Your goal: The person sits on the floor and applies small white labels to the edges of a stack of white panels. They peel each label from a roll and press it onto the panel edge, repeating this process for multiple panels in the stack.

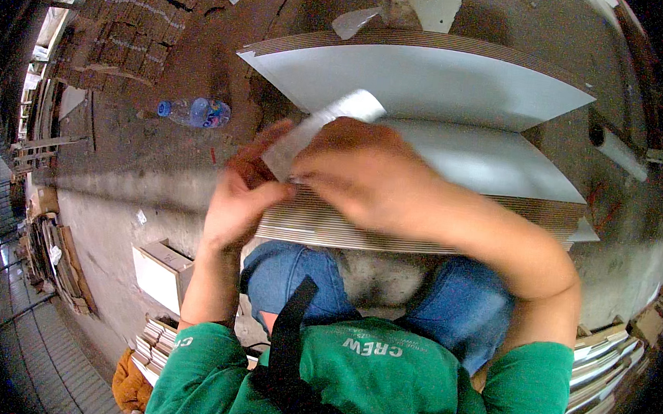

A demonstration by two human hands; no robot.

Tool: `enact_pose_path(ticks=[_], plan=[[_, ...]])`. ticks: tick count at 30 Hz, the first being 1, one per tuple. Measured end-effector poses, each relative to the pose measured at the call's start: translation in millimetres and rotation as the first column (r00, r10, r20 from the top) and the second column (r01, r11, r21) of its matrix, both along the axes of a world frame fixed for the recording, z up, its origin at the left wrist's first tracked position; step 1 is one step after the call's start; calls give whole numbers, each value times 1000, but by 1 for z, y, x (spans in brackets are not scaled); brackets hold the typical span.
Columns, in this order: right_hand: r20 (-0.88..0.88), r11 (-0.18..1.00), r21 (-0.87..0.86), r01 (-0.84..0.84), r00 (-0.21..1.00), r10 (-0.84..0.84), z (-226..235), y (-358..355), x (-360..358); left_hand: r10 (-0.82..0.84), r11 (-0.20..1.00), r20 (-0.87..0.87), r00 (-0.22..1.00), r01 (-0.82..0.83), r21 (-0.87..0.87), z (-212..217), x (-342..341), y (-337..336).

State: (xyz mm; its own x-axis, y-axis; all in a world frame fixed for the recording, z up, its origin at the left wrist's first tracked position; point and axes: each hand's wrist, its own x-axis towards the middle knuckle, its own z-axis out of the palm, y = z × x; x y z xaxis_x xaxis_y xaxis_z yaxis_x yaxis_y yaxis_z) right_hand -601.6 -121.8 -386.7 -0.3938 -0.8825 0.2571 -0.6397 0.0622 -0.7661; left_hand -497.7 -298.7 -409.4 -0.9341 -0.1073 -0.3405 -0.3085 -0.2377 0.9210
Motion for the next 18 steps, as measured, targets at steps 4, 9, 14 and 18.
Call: enact_pose_path(ticks=[4,9,14,18], plan=[[871,977,66,204,466,-156,-17,53,-54,236,753,-334,912,-389,-530,-32,-16,-34],[787,862,205,463,446,-426,-83,96,-92,411,656,-457,788,-604,-452,-71,-60,-65],[-541,620,203,758,614,-575,-127,116,-103,546,688,-425,722,-676,-264,-99,-107,-64],[-740,592,41,805,423,-524,-139,129,-111,613,673,-372,698,-707,-218,-108,-120,-62]])
